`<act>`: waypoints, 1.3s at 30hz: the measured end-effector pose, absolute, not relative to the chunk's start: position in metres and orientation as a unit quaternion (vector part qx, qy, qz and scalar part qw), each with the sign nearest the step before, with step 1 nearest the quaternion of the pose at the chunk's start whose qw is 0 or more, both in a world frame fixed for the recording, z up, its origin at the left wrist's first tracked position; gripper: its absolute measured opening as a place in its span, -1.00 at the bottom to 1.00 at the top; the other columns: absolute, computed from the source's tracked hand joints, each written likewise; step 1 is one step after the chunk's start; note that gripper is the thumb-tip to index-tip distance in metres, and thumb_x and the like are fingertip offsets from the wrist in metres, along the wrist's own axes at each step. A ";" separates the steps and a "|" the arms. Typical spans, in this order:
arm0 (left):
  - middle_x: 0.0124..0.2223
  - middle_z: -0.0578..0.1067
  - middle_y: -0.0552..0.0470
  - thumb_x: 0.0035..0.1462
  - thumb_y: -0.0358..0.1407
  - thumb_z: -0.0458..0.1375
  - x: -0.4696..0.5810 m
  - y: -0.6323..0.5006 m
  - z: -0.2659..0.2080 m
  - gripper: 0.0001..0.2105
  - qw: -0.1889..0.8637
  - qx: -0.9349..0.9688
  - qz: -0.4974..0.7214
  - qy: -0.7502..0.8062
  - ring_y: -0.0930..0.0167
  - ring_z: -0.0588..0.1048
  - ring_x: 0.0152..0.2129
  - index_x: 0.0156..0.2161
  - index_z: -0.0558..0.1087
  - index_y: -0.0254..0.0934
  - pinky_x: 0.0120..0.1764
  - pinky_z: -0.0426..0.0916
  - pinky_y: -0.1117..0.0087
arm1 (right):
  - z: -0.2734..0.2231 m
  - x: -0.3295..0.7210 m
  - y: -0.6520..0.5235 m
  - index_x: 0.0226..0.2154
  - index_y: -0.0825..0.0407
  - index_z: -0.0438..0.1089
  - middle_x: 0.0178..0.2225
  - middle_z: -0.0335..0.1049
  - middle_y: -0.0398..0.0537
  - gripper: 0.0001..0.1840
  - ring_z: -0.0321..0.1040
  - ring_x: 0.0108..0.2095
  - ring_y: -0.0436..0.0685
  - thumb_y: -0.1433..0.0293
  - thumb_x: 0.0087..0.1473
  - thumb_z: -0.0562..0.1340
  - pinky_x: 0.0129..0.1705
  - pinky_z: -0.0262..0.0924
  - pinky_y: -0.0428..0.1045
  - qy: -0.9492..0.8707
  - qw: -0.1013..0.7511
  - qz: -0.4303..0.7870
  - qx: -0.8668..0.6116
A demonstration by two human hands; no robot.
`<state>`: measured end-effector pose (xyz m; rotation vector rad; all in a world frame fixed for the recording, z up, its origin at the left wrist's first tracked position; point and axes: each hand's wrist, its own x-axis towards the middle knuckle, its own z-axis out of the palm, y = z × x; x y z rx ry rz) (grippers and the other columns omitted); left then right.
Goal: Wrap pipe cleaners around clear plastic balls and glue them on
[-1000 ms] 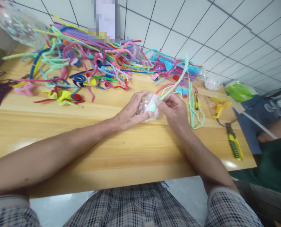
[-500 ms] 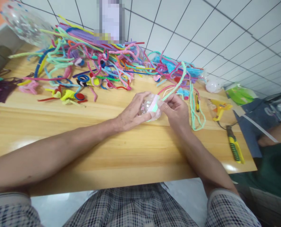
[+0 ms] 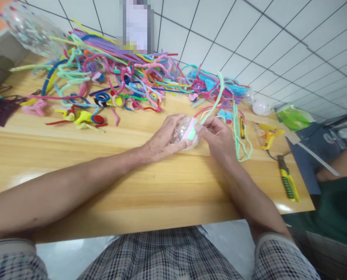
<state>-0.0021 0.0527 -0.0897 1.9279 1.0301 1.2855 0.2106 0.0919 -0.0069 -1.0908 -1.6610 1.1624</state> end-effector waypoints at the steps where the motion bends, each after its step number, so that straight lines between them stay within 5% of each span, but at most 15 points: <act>1: 0.49 0.39 -0.34 0.41 0.08 0.32 -0.002 0.053 -0.090 -0.20 0.299 0.726 0.483 0.387 0.00 0.40 0.48 0.55 0.22 -0.25 0.56 0.32 -0.11 | -0.007 0.211 0.092 -0.42 -0.09 0.40 -0.50 0.35 -0.27 -0.50 0.26 -0.47 0.01 0.00 0.04 0.62 -0.43 0.20 -0.05 -0.659 0.410 0.460 -0.432; 39: 0.50 0.37 -0.37 0.45 0.10 0.30 -0.004 0.048 -0.088 -0.21 0.263 0.747 0.475 0.384 -0.01 0.37 0.50 0.55 0.18 -0.26 0.56 0.33 -0.13 | -0.005 0.206 0.098 -0.29 -0.05 0.54 -0.46 0.43 -0.30 -0.50 0.29 -0.44 0.00 0.13 -0.19 0.68 -0.33 0.27 -0.04 -0.592 0.423 0.525 -0.442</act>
